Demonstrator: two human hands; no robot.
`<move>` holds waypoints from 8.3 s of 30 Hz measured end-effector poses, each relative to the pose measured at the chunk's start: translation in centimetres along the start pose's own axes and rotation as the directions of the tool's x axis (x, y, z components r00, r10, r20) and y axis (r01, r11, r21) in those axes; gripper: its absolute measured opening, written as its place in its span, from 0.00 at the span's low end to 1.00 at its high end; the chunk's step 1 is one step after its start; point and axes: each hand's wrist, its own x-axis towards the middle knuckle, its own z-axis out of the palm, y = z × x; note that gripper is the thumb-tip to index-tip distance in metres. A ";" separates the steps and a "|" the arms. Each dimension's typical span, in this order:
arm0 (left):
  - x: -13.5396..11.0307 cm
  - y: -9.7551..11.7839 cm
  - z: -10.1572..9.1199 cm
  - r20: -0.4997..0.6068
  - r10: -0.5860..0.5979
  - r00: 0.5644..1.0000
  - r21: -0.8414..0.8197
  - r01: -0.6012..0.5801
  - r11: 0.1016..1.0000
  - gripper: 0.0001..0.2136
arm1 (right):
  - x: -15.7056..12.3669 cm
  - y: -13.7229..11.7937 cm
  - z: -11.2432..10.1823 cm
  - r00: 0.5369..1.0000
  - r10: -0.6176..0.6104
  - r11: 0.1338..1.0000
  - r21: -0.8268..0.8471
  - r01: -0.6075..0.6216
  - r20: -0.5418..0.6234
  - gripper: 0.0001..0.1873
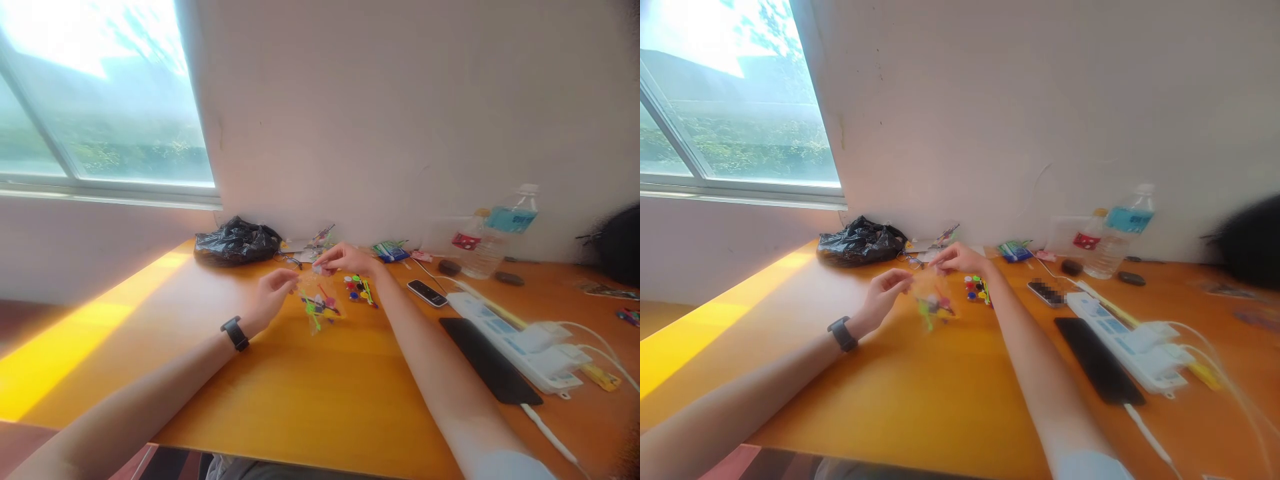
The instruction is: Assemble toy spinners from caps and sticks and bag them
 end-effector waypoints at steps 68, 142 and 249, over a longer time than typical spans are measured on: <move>-0.6 -0.7 -0.1 0.090 0.002 0.996 0.095 -0.011 0.995 0.13 | 0.9 -0.5 2.2 0.980 0.028 0.962 -0.271 0.027 0.199 0.23; 0.2 -2.9 -0.5 0.002 -0.150 0.989 0.223 0.146 0.964 0.20 | 1.7 -0.3 0.4 0.882 -0.022 0.910 0.356 0.213 -0.471 0.13; -2.3 -0.7 1.2 0.433 0.024 0.901 0.569 -0.293 0.768 0.22 | -9.8 5.0 14.6 0.927 0.025 0.816 -0.528 -0.234 -0.373 0.56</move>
